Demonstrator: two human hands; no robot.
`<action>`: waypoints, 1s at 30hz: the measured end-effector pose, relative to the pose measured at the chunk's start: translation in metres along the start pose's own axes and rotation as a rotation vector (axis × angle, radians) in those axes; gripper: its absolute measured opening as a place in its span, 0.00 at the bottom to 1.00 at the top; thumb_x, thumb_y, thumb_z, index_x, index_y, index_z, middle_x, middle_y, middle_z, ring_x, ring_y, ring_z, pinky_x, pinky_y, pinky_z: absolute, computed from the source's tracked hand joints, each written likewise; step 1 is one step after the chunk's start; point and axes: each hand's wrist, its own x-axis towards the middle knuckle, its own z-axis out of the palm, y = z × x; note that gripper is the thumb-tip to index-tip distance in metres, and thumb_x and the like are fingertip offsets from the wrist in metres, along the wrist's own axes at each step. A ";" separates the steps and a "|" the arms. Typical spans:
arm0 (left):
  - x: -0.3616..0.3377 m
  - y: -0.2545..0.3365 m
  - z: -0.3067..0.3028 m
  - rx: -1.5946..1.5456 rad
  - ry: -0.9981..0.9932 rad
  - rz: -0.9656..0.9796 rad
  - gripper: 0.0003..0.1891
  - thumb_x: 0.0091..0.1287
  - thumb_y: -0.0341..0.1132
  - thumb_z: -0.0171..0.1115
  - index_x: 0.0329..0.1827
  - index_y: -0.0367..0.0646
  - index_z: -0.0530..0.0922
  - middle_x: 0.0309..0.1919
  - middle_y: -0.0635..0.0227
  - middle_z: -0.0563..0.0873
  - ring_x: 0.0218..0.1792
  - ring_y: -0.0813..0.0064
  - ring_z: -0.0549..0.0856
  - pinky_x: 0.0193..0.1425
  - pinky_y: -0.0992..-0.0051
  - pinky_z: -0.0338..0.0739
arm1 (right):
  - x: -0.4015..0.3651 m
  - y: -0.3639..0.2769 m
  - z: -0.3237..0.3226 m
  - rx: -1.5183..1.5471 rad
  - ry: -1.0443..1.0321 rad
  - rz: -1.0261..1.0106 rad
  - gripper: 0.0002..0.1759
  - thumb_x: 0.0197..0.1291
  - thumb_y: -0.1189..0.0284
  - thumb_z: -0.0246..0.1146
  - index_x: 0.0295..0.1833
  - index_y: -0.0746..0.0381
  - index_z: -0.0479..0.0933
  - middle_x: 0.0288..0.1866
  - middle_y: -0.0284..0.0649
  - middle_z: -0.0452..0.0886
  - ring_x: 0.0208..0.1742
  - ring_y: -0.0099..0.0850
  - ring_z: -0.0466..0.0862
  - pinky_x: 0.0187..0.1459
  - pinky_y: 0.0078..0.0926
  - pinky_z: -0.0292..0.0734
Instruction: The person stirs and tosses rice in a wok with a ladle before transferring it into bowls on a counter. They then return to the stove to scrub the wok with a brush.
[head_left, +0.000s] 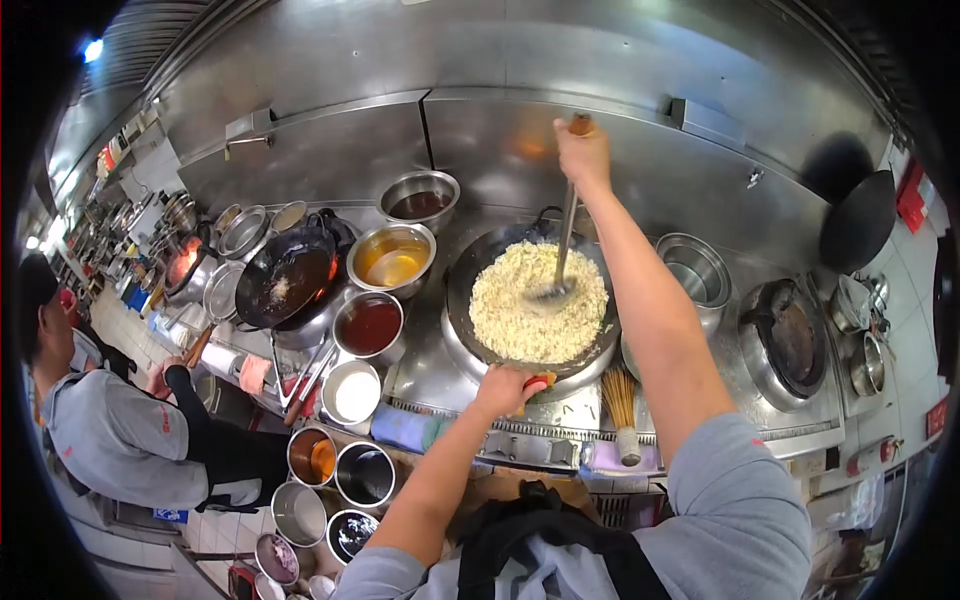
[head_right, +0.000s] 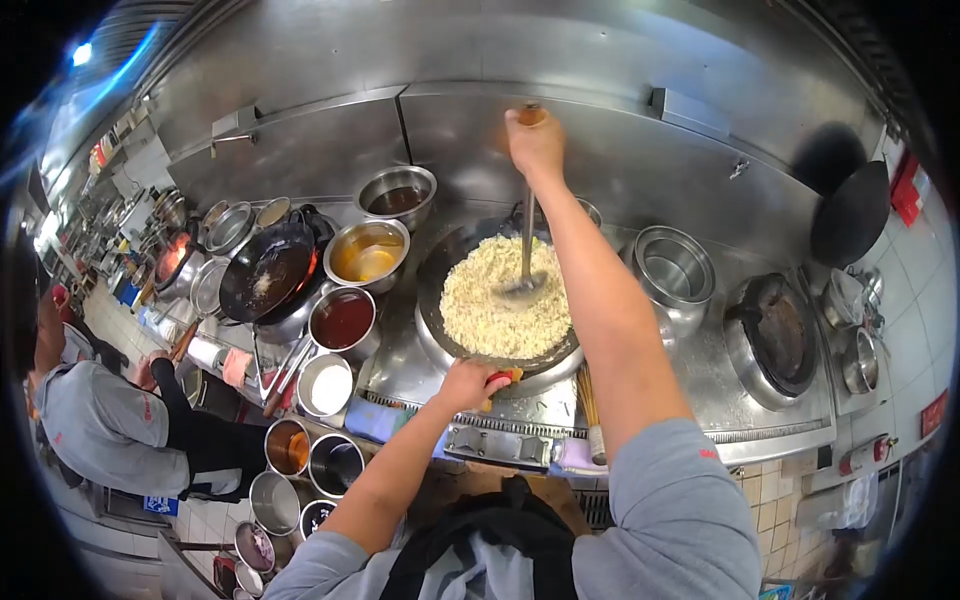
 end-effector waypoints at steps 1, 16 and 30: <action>-0.003 0.001 0.000 0.005 0.004 -0.019 0.24 0.67 0.60 0.54 0.35 0.47 0.83 0.31 0.60 0.85 0.40 0.56 0.83 0.47 0.57 0.71 | -0.001 0.009 -0.002 0.029 0.087 -0.044 0.15 0.59 0.66 0.63 0.29 0.68 0.76 0.25 0.48 0.81 0.31 0.39 0.84 0.36 0.34 0.74; -0.005 0.001 0.001 -0.057 0.039 0.024 0.20 0.67 0.54 0.58 0.33 0.45 0.83 0.30 0.59 0.85 0.39 0.56 0.83 0.44 0.58 0.75 | -0.222 0.036 -0.082 0.079 0.079 -0.126 0.16 0.67 0.77 0.58 0.26 0.59 0.62 0.17 0.32 0.71 0.20 0.20 0.75 0.24 0.20 0.69; -0.002 0.007 0.015 -0.039 0.079 -0.013 0.21 0.67 0.54 0.57 0.35 0.43 0.81 0.34 0.58 0.85 0.43 0.56 0.81 0.48 0.58 0.72 | -0.397 0.061 -0.178 1.125 -0.224 1.485 0.16 0.73 0.55 0.49 0.61 0.48 0.61 0.54 0.47 0.76 0.41 0.37 0.79 0.37 0.32 0.80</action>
